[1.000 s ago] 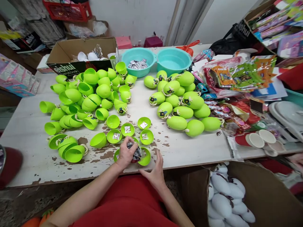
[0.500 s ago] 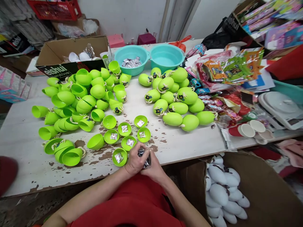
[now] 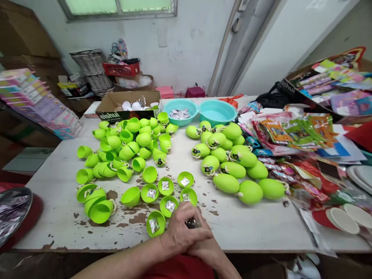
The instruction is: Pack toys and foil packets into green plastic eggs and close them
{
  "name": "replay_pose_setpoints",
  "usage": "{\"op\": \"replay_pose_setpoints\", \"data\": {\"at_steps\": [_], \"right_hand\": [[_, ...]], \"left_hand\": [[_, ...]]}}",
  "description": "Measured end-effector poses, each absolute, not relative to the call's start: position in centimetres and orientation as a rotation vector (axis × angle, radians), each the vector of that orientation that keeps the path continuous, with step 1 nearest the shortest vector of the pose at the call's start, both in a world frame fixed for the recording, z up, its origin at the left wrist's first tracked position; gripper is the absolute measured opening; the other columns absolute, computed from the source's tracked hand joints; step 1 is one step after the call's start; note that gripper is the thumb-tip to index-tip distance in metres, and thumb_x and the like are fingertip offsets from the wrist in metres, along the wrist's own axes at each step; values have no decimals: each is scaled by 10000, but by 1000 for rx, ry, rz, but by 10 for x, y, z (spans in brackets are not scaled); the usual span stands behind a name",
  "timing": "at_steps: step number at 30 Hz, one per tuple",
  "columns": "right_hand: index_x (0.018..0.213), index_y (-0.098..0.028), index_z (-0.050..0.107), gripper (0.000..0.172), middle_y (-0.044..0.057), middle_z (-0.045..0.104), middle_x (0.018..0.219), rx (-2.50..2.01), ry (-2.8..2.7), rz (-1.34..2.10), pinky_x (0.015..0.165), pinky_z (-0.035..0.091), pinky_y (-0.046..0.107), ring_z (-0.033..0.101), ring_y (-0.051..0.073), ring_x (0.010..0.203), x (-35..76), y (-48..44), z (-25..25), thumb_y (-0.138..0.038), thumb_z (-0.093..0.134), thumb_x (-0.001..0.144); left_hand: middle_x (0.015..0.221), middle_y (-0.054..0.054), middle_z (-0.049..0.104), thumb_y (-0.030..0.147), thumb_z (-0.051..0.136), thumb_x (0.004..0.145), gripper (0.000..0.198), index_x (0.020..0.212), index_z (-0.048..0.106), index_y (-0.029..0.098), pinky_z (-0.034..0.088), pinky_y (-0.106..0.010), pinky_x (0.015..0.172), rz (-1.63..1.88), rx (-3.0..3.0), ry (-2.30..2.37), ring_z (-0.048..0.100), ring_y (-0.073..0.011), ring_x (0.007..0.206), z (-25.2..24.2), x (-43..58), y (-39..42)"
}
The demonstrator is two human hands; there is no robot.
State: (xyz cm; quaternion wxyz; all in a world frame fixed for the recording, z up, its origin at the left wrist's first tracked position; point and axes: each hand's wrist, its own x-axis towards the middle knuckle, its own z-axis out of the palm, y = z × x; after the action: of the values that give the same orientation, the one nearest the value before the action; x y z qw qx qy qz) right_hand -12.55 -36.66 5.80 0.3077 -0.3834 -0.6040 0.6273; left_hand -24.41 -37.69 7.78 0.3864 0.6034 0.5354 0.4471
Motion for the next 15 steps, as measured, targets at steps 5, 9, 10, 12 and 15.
{"op": "replay_pose_setpoints", "data": {"at_steps": [5, 9, 10, 12, 15], "right_hand": [[1066, -191, 553, 615, -40, 568, 806, -1105, -1588, 1907, 590, 437, 252, 527, 158, 697, -128, -350, 67, -56, 657, 475], [973, -183, 589, 587, -50, 563, 804, -1157, -1503, 1963, 588, 420, 241, 495, 144, 695, -123, -339, 71, -36, 713, 419], [945, -183, 605, 553, -44, 570, 813, -1137, -1506, 1954, 618, 436, 253, 506, 155, 720, -122, -337, 72, -44, 721, 423], [927, -187, 639, 523, -21, 596, 882, -1052, -1539, 1926, 719, 471, 295, 539, 192, 815, -121, -336, 76, -60, 739, 430], [899, -198, 685, 457, 10, 625, 968, -915, -1606, 1945, 828, 481, 352, 560, 242, 935, -121, -334, 81, -105, 773, 461]], "left_hand": [[721, 10, 584, 178, 580, 764, 141, 905, 570, 189, 467, -263, 634, 1145, 1455, 1338, 545, -134, 651, 86, -253, -355], [1013, -106, 635, 80, 424, 743, 230, 879, 587, 169, 511, -319, 806, 1371, 1841, 1101, 612, -191, 954, 84, -263, -351], [1003, -106, 641, 66, 410, 736, 227, 833, 587, 171, 511, -311, 799, 1399, 1885, 1059, 615, -186, 943, 85, -264, -353], [833, -67, 641, 60, 403, 728, 205, 745, 569, 178, 499, -279, 723, 1418, 1930, 1023, 603, -155, 783, 87, -263, -356], [654, -30, 565, 82, 393, 733, 188, 690, 544, 185, 459, -257, 633, 1335, 2010, 994, 533, -136, 640, 89, -261, -353]]}}
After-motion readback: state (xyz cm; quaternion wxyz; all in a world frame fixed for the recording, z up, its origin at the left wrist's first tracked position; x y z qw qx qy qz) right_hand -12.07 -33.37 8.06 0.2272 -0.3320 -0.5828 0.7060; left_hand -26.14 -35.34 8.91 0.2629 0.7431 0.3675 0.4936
